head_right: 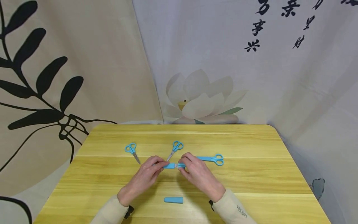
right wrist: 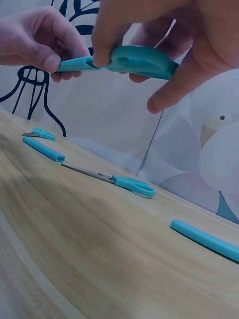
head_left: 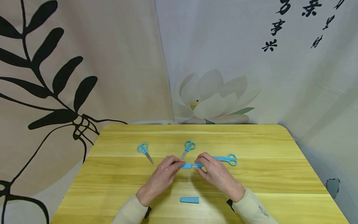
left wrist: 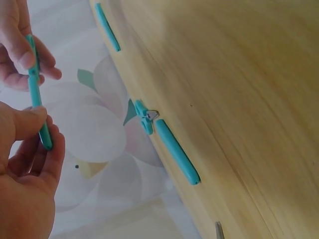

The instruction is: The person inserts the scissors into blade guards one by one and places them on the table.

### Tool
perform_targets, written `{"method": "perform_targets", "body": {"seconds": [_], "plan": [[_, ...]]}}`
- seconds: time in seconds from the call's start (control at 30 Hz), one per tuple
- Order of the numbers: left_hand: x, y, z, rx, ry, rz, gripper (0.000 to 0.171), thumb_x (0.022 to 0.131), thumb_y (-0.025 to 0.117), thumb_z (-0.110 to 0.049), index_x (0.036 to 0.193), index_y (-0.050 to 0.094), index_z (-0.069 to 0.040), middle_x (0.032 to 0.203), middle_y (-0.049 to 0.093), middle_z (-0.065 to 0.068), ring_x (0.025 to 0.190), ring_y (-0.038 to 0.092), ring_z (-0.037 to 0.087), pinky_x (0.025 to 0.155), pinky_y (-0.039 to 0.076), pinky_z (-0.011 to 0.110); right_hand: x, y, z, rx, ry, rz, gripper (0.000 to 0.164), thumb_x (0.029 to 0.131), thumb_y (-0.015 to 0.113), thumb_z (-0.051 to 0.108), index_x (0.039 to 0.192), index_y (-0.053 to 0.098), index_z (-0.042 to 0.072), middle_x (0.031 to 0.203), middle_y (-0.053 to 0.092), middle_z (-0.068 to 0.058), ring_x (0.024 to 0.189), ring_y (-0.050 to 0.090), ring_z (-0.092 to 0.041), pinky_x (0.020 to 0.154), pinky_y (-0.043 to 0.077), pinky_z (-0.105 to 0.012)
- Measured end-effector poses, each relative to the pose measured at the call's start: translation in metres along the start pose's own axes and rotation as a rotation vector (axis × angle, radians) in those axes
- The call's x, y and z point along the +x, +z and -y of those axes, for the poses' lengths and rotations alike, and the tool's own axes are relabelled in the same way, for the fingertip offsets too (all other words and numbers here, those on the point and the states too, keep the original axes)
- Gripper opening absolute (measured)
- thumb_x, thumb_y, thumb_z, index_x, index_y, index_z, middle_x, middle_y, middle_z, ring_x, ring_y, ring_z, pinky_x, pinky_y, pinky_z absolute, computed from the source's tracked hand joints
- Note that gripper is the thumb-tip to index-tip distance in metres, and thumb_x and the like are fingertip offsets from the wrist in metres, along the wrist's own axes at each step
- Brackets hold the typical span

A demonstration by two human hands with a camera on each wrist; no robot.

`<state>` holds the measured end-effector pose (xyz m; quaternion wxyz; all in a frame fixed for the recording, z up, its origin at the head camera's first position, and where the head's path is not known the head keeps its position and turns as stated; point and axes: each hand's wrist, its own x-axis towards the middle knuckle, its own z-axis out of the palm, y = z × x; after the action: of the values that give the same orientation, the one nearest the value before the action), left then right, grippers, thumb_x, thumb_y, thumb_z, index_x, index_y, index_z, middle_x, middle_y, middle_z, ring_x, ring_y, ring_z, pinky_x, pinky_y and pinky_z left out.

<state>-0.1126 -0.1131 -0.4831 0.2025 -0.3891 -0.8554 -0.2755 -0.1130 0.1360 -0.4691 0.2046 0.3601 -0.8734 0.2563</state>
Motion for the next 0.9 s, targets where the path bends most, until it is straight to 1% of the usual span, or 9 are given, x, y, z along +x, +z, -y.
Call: {"method": "perform_targets", "body": {"seconds": [0.2, 0.37, 0.47, 0.6, 0.77, 0.83, 0.9], "plan": [[0.0006, -0.0003, -0.0009, 0.002, -0.019, 0.019, 0.038, 0.086, 0.078, 0.012, 0.119, 0.075, -0.006, 0.110, 0.064, 0.001, 0.100, 0.061, 0.016, 0.083, 0.056, 0.023, -0.0004, 0.0012, -0.0002, -0.003, 0.002, 0.001, 0.023, 0.083, 0.088, 0.008, 0.101, 0.072, 0.008, 0.107, 0.065, -0.001, 0.082, 0.068, -0.013, 0.067, 0.058, -0.023], [0.0006, -0.0024, -0.0007, -0.045, -0.058, 0.030, 0.037, 0.088, 0.077, 0.008, 0.122, 0.073, -0.007, 0.113, 0.065, 0.001, 0.103, 0.061, 0.016, 0.083, 0.057, 0.025, -0.0002, -0.0010, -0.0011, 0.030, 0.021, 0.012, 0.023, 0.084, 0.087, 0.009, 0.102, 0.072, 0.008, 0.108, 0.065, -0.001, 0.086, 0.068, -0.013, 0.069, 0.059, -0.024], [0.0014, -0.0047, -0.0006, -0.060, -0.082, 0.035, 0.037, 0.090, 0.077, 0.006, 0.124, 0.072, -0.005, 0.115, 0.065, 0.001, 0.105, 0.061, 0.017, 0.084, 0.058, 0.027, 0.0000, -0.0018, -0.0020, 0.043, 0.018, 0.005, 0.027, 0.082, 0.089, 0.009, 0.103, 0.072, 0.008, 0.108, 0.064, -0.001, 0.085, 0.068, -0.013, 0.069, 0.059, -0.024], [0.0029, -0.0054, -0.0004, -0.044, -0.077, 0.040, 0.034, 0.091, 0.078, 0.001, 0.123, 0.073, -0.006, 0.114, 0.064, 0.001, 0.102, 0.060, 0.016, 0.083, 0.057, 0.027, 0.0001, -0.0014, -0.0028, 0.031, 0.009, -0.002, 0.031, 0.079, 0.091, 0.009, 0.104, 0.072, 0.007, 0.108, 0.064, -0.003, 0.084, 0.067, -0.013, 0.067, 0.058, -0.023], [0.0042, -0.0047, -0.0006, -0.043, -0.067, 0.041, 0.028, 0.091, 0.079, -0.006, 0.119, 0.075, -0.007, 0.111, 0.063, 0.000, 0.097, 0.058, 0.013, 0.078, 0.056, 0.025, -0.0001, -0.0026, -0.0029, 0.027, 0.012, 0.002, 0.027, 0.081, 0.088, 0.008, 0.102, 0.072, 0.008, 0.108, 0.064, -0.002, 0.084, 0.067, -0.013, 0.067, 0.058, -0.022], [0.0042, -0.0040, -0.0004, -0.029, -0.062, 0.033, 0.028, 0.090, 0.081, -0.009, 0.117, 0.076, -0.008, 0.110, 0.063, -0.001, 0.096, 0.059, 0.013, 0.078, 0.056, 0.027, -0.0001, -0.0032, -0.0027, 0.032, 0.012, -0.004, 0.026, 0.081, 0.088, 0.007, 0.101, 0.072, 0.008, 0.108, 0.064, -0.001, 0.083, 0.067, -0.013, 0.067, 0.058, -0.022], [0.0041, -0.0033, 0.0000, -0.005, -0.055, 0.022, 0.029, 0.088, 0.083, -0.012, 0.116, 0.076, -0.009, 0.111, 0.064, 0.000, 0.098, 0.061, 0.016, 0.083, 0.056, 0.033, -0.0001, -0.0039, -0.0028, 0.035, 0.012, -0.011, 0.026, 0.081, 0.088, 0.007, 0.101, 0.072, 0.009, 0.108, 0.064, -0.001, 0.083, 0.067, -0.013, 0.067, 0.057, -0.022]]}}
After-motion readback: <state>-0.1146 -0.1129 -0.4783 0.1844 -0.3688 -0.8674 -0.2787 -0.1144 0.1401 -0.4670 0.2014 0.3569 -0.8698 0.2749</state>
